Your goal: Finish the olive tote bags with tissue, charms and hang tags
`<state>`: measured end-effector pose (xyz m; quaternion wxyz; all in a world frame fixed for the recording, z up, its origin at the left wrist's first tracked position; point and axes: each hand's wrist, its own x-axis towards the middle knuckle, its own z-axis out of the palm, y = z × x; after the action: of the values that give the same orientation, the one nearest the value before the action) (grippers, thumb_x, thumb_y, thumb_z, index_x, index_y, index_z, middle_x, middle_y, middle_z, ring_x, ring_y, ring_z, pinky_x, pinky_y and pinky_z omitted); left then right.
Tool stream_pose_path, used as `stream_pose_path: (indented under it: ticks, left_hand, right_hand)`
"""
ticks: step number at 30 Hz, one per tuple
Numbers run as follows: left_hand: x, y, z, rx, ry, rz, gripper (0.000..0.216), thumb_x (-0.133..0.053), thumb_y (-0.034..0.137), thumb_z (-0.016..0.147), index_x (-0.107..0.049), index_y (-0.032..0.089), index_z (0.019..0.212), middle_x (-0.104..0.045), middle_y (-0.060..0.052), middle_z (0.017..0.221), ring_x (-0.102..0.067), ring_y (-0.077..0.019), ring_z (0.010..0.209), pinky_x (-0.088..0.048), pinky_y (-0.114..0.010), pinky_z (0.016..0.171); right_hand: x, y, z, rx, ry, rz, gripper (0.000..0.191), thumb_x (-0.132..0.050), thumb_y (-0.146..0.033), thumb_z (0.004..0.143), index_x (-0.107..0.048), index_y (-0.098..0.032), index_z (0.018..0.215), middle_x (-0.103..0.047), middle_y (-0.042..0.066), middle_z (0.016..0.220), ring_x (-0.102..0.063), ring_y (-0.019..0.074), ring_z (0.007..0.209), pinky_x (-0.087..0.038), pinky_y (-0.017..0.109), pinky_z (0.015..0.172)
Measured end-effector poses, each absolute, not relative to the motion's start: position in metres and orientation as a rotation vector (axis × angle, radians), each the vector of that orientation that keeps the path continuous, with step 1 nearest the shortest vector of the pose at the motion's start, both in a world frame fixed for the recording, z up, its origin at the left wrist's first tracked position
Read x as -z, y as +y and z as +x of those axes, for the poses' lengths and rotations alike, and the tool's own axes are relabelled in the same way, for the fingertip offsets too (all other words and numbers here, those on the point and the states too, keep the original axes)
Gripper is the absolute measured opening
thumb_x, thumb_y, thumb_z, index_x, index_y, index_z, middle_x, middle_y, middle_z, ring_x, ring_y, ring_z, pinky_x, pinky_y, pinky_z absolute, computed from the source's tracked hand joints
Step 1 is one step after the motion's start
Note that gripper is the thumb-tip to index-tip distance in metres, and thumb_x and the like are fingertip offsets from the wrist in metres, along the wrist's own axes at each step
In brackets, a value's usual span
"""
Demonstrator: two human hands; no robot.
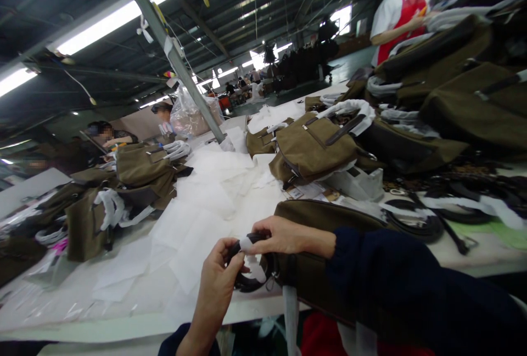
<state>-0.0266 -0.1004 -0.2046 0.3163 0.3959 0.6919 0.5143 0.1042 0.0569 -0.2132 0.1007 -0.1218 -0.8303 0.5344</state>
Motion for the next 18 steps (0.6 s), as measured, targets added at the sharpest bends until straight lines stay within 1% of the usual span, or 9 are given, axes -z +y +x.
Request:
stream_pose_path:
  ticks: [2, 3, 5, 8, 11, 14, 16, 18]
  left_hand:
    - [0.204, -0.101, -0.024, -1.359, 1.831, 1.079, 0.022, -0.066, 0.033, 0.083, -0.057, 0.019, 0.097, -0.065, 0.002, 0.078, -0.059, -0.0127, 0.067, -0.048, -0.023, 0.060]
    - [0.204, -0.101, -0.023, -1.362, 1.839, 1.097, 0.020, -0.064, 0.032, 0.084, -0.056, 0.020, 0.098, -0.065, 0.003, 0.078, -0.059, -0.0127, 0.068, -0.049, -0.022, 0.062]
    - [0.204, -0.101, -0.022, -1.371, 1.864, 1.119, 0.018, -0.061, 0.030, 0.086, -0.054, 0.021, 0.099, -0.064, 0.004, 0.077, -0.059, -0.0127, 0.069, -0.049, -0.023, 0.063]
    - [0.205, -0.102, -0.024, -1.364, 1.896, 1.109, 0.016, -0.059, 0.028, 0.086, -0.052, 0.022, 0.099, -0.063, 0.005, 0.075, -0.058, -0.0127, 0.067, -0.048, -0.023, 0.064]
    - [0.204, -0.102, -0.023, -1.330, 1.910, 1.136, 0.013, -0.055, 0.026, 0.087, -0.051, 0.022, 0.099, -0.061, 0.005, 0.073, -0.057, -0.0129, 0.066, -0.048, -0.024, 0.064]
    - [0.203, -0.100, -0.020, -1.296, 1.913, 1.209, 0.010, -0.051, 0.026, 0.090, -0.051, 0.023, 0.099, -0.060, 0.005, 0.074, -0.058, -0.0133, 0.068, -0.049, -0.025, 0.066]
    - [0.204, -0.100, -0.018, -1.305, 1.915, 1.227, 0.011, -0.050, 0.029, 0.091, -0.050, 0.023, 0.100, -0.060, 0.005, 0.076, -0.059, -0.0135, 0.067, -0.050, -0.026, 0.066]
    - [0.207, -0.101, -0.017, -1.334, 1.931, 1.209, 0.014, -0.050, 0.034, 0.092, -0.050, 0.024, 0.102, -0.059, 0.005, 0.075, -0.059, -0.0137, 0.065, -0.051, -0.026, 0.063]
  right_hand:
    - [0.211, 0.057, 0.102, -1.410, -2.486, -0.385, 0.045, -0.071, -0.057, 0.075, -0.067, -0.014, 0.088, -0.056, -0.002, 0.071, -0.047, 0.0106, 0.067, -0.031, 0.021, 0.056]
    - [0.211, 0.056, 0.100, -1.382, -2.486, -0.375, 0.044, -0.072, -0.056, 0.074, -0.067, -0.014, 0.087, -0.057, -0.003, 0.071, -0.047, 0.0107, 0.068, -0.031, 0.021, 0.057]
    - [0.212, 0.055, 0.099, -1.432, -2.441, -0.316, 0.039, -0.073, -0.051, 0.076, -0.066, -0.015, 0.090, -0.057, -0.003, 0.071, -0.046, 0.0103, 0.067, -0.031, 0.021, 0.057]
    - [0.216, 0.053, 0.099, -1.548, -2.333, -0.248, 0.033, -0.071, -0.041, 0.079, -0.064, -0.016, 0.100, -0.056, -0.004, 0.071, -0.047, 0.0099, 0.065, -0.033, 0.020, 0.057]
    - [0.213, 0.049, 0.100, -1.576, -2.270, -0.244, 0.033, -0.068, -0.041, 0.082, -0.062, -0.018, 0.106, -0.060, -0.002, 0.077, -0.051, 0.0106, 0.068, -0.036, 0.020, 0.060]
    - [0.205, 0.046, 0.099, -1.460, -2.302, -0.204, 0.029, -0.062, -0.044, 0.087, -0.064, -0.018, 0.098, -0.062, -0.001, 0.078, -0.052, 0.0107, 0.068, -0.036, 0.020, 0.061]
    - [0.202, 0.046, 0.098, -1.378, -2.336, -0.166, 0.026, -0.059, -0.043, 0.090, -0.064, -0.017, 0.091, -0.060, -0.002, 0.073, -0.050, 0.0099, 0.066, -0.034, 0.020, 0.060]
    - [0.202, 0.048, 0.099, -1.381, -2.335, -0.159, 0.027, -0.059, -0.042, 0.091, -0.064, -0.016, 0.088, -0.057, -0.003, 0.068, -0.047, 0.0089, 0.063, -0.032, 0.020, 0.057]
